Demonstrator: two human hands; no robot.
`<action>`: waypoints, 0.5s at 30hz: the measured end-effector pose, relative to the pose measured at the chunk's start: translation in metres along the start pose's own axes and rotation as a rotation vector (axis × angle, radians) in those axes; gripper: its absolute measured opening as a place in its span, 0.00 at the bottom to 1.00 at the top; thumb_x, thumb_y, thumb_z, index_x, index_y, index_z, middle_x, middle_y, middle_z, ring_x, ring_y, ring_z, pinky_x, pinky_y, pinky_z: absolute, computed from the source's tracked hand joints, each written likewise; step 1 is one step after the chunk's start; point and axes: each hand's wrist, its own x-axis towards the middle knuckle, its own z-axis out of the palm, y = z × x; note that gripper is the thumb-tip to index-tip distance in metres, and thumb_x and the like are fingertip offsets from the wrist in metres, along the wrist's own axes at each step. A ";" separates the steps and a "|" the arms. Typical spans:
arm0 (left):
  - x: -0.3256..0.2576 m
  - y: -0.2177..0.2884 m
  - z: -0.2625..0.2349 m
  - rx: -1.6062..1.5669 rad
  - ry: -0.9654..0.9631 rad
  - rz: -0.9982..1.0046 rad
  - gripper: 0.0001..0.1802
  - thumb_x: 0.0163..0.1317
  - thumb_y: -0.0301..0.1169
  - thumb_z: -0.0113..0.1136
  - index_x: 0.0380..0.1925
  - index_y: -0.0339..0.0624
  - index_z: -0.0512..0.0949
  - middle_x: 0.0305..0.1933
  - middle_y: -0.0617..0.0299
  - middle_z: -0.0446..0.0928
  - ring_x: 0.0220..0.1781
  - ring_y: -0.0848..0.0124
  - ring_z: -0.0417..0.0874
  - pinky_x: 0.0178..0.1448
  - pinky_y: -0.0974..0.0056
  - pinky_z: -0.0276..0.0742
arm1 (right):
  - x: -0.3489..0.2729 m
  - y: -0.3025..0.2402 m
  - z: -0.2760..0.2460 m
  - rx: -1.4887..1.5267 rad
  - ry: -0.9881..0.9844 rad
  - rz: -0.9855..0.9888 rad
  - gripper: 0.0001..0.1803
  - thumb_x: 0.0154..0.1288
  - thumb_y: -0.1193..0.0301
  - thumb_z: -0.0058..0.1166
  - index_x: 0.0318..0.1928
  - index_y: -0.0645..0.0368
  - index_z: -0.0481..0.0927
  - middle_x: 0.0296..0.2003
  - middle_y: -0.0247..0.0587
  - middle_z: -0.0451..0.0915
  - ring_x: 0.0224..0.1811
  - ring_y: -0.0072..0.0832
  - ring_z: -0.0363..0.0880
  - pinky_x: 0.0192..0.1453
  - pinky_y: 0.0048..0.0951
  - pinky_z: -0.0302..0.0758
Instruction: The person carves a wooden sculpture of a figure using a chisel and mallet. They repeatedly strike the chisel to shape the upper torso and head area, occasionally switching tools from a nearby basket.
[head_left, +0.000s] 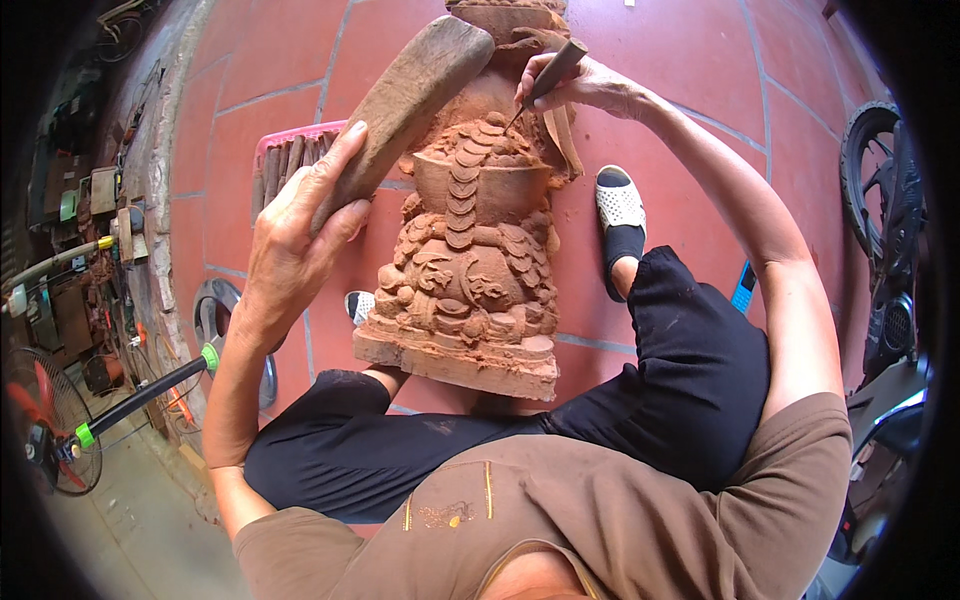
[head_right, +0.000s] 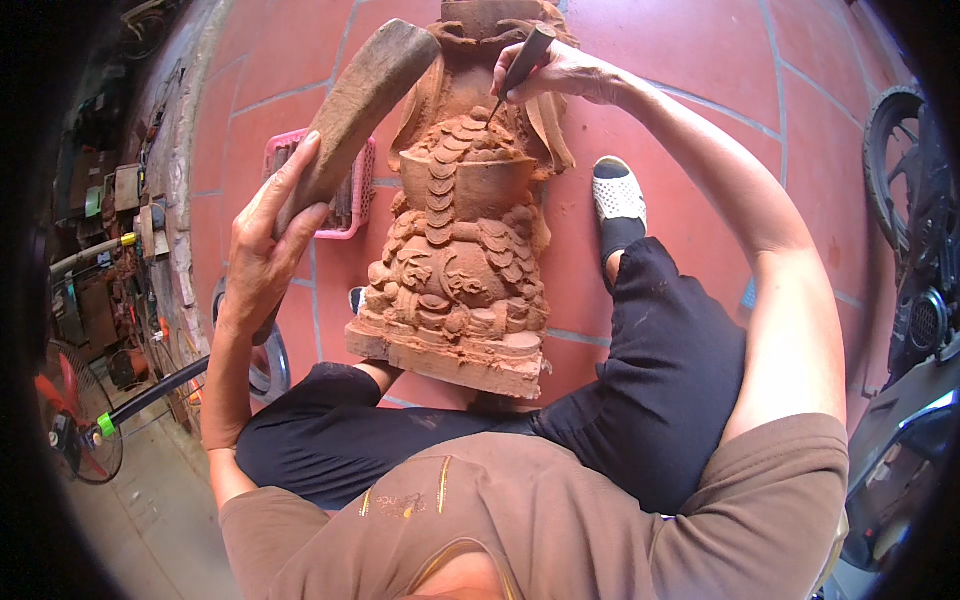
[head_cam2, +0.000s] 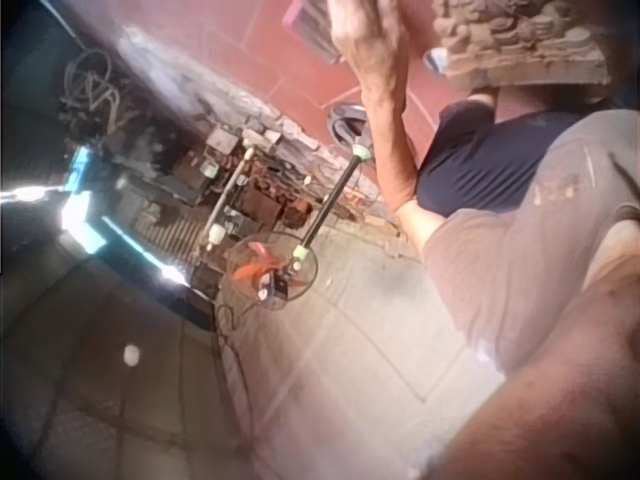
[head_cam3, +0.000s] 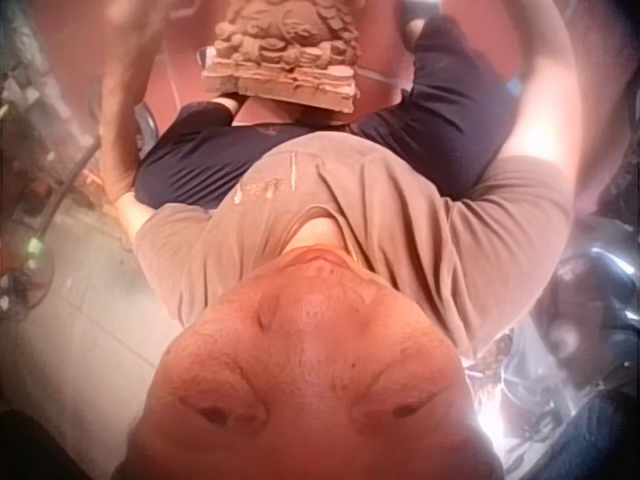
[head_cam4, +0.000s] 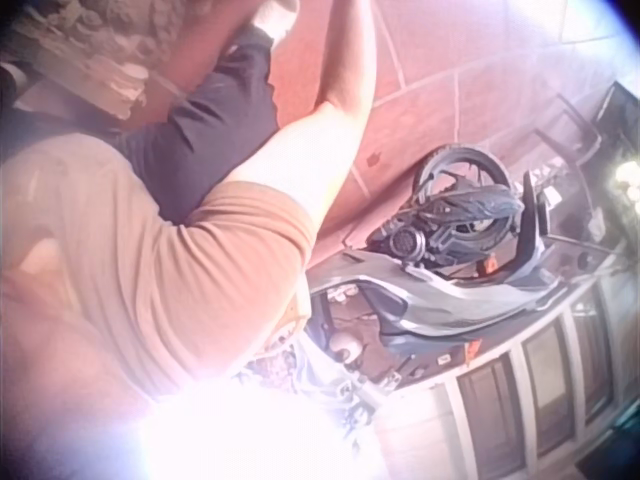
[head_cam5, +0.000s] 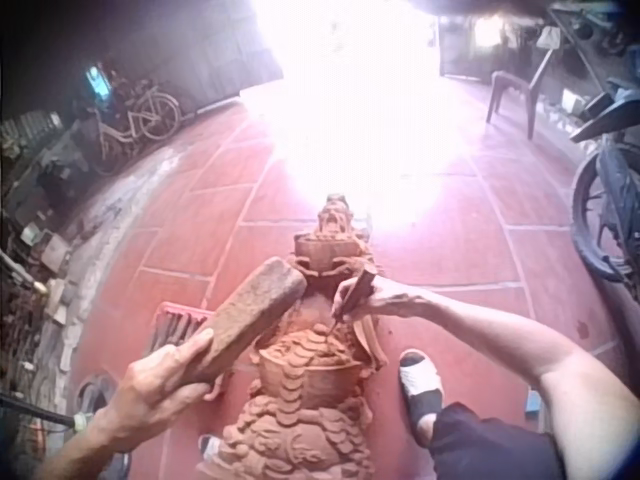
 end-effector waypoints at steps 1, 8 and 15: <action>0.000 0.000 0.000 -0.004 0.002 0.008 0.33 0.61 0.22 0.62 0.67 0.48 0.68 0.61 0.49 0.75 0.59 0.56 0.79 0.62 0.58 0.74 | 0.000 0.001 0.001 -0.014 0.003 0.001 0.14 0.56 0.74 0.67 0.44 0.54 0.82 0.41 0.32 0.84 0.48 0.22 0.80 0.61 0.29 0.74; 0.008 0.010 0.002 0.002 -0.048 0.029 0.33 0.61 0.23 0.62 0.68 0.48 0.67 0.62 0.49 0.75 0.59 0.55 0.78 0.61 0.58 0.74 | 0.002 -0.003 0.001 -0.079 -0.045 -0.040 0.13 0.58 0.73 0.65 0.44 0.54 0.81 0.41 0.31 0.83 0.48 0.22 0.80 0.61 0.30 0.74; 0.015 0.016 0.004 -0.015 -0.039 0.062 0.33 0.61 0.24 0.62 0.68 0.47 0.67 0.60 0.48 0.76 0.58 0.57 0.79 0.60 0.58 0.74 | 0.004 0.001 0.009 0.022 0.041 -0.097 0.11 0.56 0.72 0.66 0.41 0.53 0.82 0.38 0.31 0.83 0.46 0.22 0.79 0.59 0.31 0.74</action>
